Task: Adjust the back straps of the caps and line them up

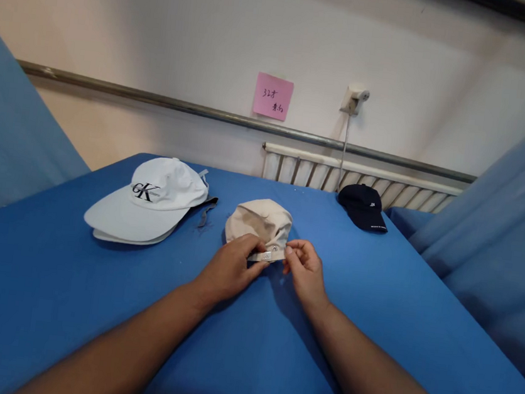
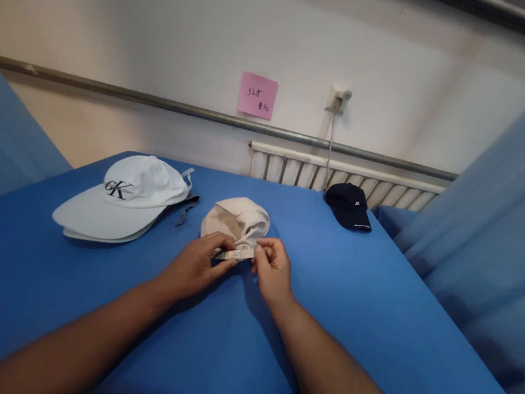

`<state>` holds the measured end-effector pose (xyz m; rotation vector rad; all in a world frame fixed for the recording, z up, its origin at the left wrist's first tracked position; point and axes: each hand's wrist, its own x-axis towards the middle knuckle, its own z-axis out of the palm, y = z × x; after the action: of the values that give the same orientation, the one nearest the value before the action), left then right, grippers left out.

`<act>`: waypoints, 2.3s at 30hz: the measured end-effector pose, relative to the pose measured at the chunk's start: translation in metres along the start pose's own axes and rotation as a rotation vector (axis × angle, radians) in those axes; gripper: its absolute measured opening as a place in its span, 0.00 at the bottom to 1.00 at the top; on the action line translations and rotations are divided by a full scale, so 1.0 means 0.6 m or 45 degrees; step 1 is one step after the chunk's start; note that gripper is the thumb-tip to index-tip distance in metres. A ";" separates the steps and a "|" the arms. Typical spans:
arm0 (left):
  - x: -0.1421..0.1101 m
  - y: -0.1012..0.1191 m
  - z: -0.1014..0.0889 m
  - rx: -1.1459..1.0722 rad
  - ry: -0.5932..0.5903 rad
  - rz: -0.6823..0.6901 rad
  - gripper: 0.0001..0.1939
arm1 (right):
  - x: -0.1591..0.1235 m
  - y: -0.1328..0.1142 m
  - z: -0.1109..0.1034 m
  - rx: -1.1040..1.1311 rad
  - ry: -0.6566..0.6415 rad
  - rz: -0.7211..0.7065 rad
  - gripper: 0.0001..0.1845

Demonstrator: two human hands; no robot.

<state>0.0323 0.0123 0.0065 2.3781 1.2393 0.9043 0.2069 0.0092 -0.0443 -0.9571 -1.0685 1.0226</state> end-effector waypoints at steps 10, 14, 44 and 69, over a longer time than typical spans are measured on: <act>-0.008 -0.009 0.013 -0.005 0.079 0.153 0.16 | -0.013 -0.002 0.024 0.364 -0.007 0.363 0.36; -0.010 -0.011 0.014 0.009 0.085 0.213 0.21 | -0.011 -0.004 0.017 0.413 0.023 0.355 0.33; -0.004 0.002 0.012 -0.200 0.096 0.074 0.03 | -0.032 0.001 0.008 -0.349 -0.234 -0.304 0.18; 0.016 -0.023 0.015 -1.103 0.074 -0.387 0.12 | 0.008 0.005 -0.008 -0.729 -0.365 -0.709 0.12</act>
<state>0.0336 0.0280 -0.0037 1.4546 0.9151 1.1134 0.2118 0.0141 -0.0472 -0.8870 -1.8043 0.3940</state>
